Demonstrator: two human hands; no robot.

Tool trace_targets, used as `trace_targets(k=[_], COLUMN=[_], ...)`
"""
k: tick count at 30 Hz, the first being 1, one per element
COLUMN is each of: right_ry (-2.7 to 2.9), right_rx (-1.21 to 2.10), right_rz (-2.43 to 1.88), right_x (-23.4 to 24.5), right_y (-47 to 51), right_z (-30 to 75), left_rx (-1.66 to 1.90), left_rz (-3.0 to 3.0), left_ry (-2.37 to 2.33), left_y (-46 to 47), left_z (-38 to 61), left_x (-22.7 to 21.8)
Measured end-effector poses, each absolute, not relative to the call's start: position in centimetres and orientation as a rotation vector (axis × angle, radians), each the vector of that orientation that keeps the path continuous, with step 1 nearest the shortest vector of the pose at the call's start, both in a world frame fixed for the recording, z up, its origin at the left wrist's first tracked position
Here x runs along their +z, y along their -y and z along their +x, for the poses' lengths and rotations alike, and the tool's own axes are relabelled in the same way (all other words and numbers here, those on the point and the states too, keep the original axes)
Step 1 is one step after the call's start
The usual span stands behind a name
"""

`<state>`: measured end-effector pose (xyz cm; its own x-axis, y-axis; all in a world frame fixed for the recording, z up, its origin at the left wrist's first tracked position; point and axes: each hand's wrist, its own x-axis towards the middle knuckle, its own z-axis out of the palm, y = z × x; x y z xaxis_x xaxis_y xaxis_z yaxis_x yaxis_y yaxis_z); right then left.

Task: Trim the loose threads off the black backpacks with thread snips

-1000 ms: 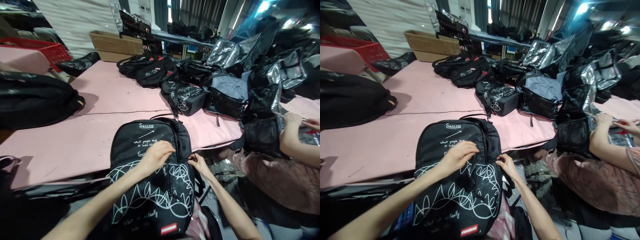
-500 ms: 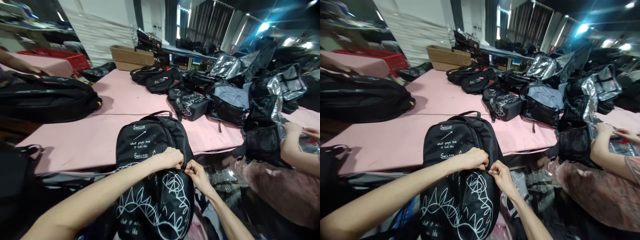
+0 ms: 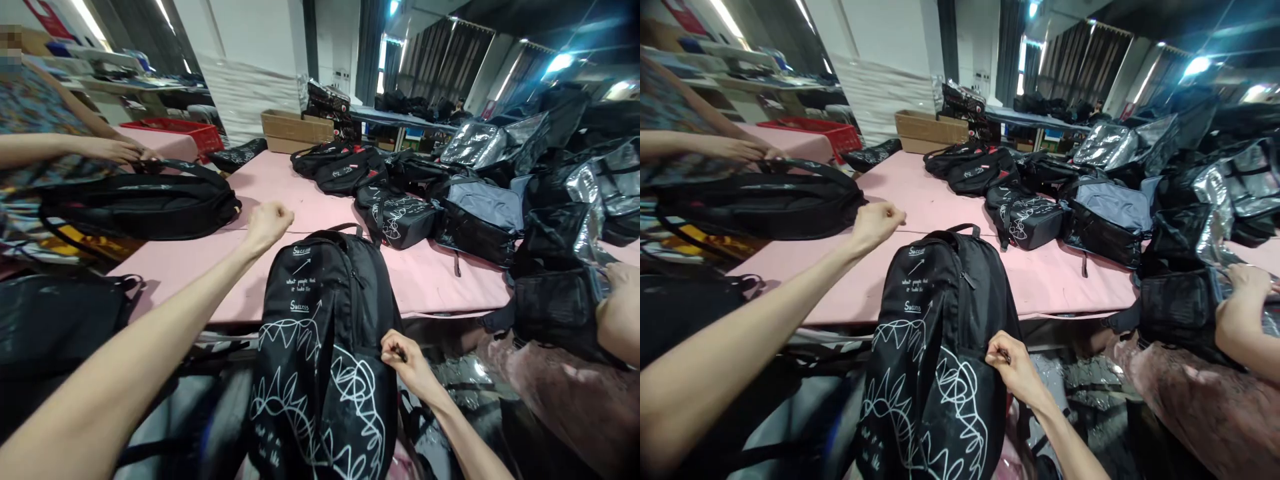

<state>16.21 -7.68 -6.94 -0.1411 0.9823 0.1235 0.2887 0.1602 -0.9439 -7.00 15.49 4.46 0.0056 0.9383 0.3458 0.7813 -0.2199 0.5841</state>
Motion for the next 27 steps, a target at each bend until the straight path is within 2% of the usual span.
trace_targets(k=[3, 8, 15, 24, 27], right_ry=[1.587, 1.584, 1.620, 1.579, 1.585], right_rx=[1.060, 1.032, 1.027, 1.008, 0.995], right_rz=[-1.248, -1.277, -1.285, -1.325, -1.316], right_x=[-7.3, -7.7, -7.8, -8.7, -8.8], right_y=[7.2, 6.5, 6.0, 5.7, 5.6], right_z=[16.0, 15.6, 15.5, 15.6, 15.7], left_rx=[0.803, 0.649, 0.179, 0.174, 0.205], left_rz=[2.357, 3.067, 3.240, 3.344, 3.386], left_ry=[-1.481, -1.023, -0.805, -0.353, -0.341], left_y=[-13.8, -9.8, -10.4, -7.5, -6.0], left_z=[-5.7, -2.6, -2.0, -1.5, -1.3], left_x=[2.9, 1.2, 2.0, -0.3, -0.8])
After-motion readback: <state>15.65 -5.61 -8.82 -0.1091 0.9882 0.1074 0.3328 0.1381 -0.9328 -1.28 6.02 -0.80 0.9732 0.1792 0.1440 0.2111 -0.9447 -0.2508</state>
